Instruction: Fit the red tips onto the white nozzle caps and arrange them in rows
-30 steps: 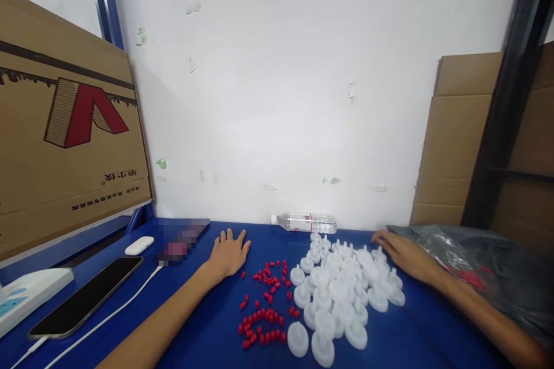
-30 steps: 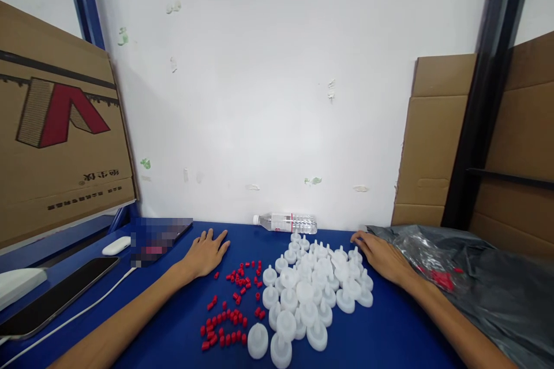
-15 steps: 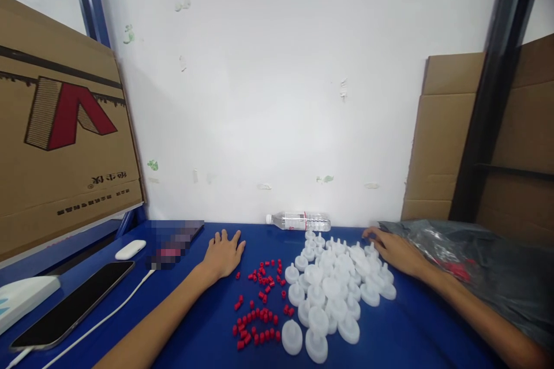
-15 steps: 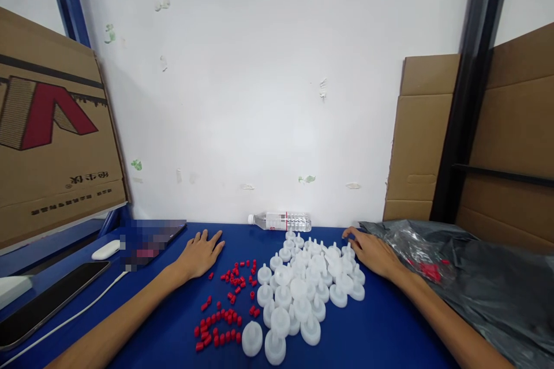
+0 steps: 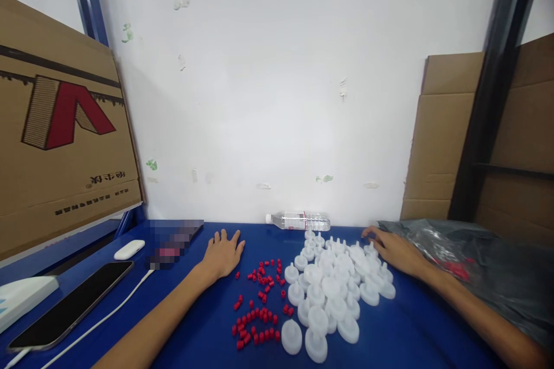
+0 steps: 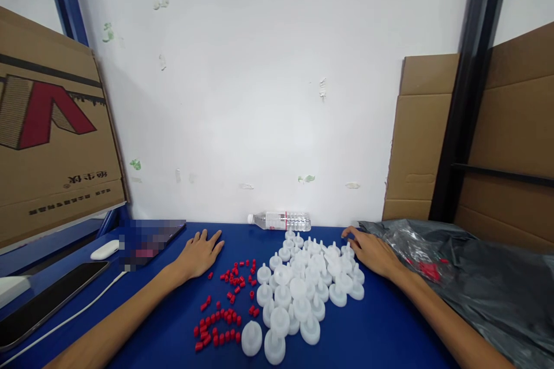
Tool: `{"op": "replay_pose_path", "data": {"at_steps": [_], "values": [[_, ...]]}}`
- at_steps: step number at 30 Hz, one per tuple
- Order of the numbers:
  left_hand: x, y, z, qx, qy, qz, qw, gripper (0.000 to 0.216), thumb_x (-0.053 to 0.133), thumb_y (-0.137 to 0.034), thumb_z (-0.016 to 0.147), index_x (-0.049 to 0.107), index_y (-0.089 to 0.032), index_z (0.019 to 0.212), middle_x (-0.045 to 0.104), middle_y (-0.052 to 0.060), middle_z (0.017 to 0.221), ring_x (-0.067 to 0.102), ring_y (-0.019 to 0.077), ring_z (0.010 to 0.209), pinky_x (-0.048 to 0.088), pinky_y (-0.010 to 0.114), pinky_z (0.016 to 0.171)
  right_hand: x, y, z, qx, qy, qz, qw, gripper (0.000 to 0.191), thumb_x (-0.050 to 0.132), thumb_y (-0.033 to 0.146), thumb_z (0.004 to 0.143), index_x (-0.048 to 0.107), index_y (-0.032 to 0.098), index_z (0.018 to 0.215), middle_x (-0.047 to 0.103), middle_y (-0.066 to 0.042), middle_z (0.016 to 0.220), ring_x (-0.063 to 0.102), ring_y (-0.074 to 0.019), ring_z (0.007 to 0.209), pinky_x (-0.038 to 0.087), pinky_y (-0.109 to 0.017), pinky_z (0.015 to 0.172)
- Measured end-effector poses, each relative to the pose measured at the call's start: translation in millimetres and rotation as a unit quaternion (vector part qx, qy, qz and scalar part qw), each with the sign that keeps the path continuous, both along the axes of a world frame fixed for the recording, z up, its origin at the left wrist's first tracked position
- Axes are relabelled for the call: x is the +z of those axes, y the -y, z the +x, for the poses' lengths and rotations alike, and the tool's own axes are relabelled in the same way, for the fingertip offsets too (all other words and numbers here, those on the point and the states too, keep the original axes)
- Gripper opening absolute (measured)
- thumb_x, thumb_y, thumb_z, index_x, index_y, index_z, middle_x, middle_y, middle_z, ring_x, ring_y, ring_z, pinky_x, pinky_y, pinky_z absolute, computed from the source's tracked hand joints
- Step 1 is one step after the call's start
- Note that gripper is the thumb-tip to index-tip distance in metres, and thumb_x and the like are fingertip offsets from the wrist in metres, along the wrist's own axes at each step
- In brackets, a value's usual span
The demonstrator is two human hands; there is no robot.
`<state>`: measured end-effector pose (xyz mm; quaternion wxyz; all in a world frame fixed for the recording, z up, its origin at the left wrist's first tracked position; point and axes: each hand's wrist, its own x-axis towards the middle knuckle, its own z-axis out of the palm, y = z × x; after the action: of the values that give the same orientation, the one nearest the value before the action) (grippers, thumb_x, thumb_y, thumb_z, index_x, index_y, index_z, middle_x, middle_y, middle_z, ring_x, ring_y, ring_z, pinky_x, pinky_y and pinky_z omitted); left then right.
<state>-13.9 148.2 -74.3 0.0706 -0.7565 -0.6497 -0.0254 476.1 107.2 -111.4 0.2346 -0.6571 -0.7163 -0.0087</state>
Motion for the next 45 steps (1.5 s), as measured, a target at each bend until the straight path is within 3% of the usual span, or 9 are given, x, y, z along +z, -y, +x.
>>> {"op": "replay_pose_path", "data": {"at_steps": [29,45], "values": [[5.4,4.1,3.1,0.009,-0.011,-0.009,1.0,0.06,0.029,-0.046,0.105,0.039,-0.017,0.157,0.042,0.026,0.156,0.042,0.0427,0.143,0.034,0.052,0.113,2.0,1.0,-2.0,-0.013,0.018,-0.017,1.0,0.034,0.04,0.03,0.096,0.06,0.029,0.123,0.075,-0.003,0.097,0.071,-0.0251,0.085,0.047,-0.034,0.075],[6.3,4.1,3.7,0.009,-0.025,-0.013,1.0,0.059,0.027,-0.046,0.106,0.038,-0.018,0.157,0.042,0.027,0.155,0.041,0.0442,0.143,0.034,0.051,0.112,8.1,5.1,-7.1,-0.021,0.032,-0.025,0.999,0.034,0.04,0.027,0.095,0.06,0.027,0.123,0.074,-0.003,0.088,0.071,-0.024,0.083,0.045,-0.032,0.072]]}}
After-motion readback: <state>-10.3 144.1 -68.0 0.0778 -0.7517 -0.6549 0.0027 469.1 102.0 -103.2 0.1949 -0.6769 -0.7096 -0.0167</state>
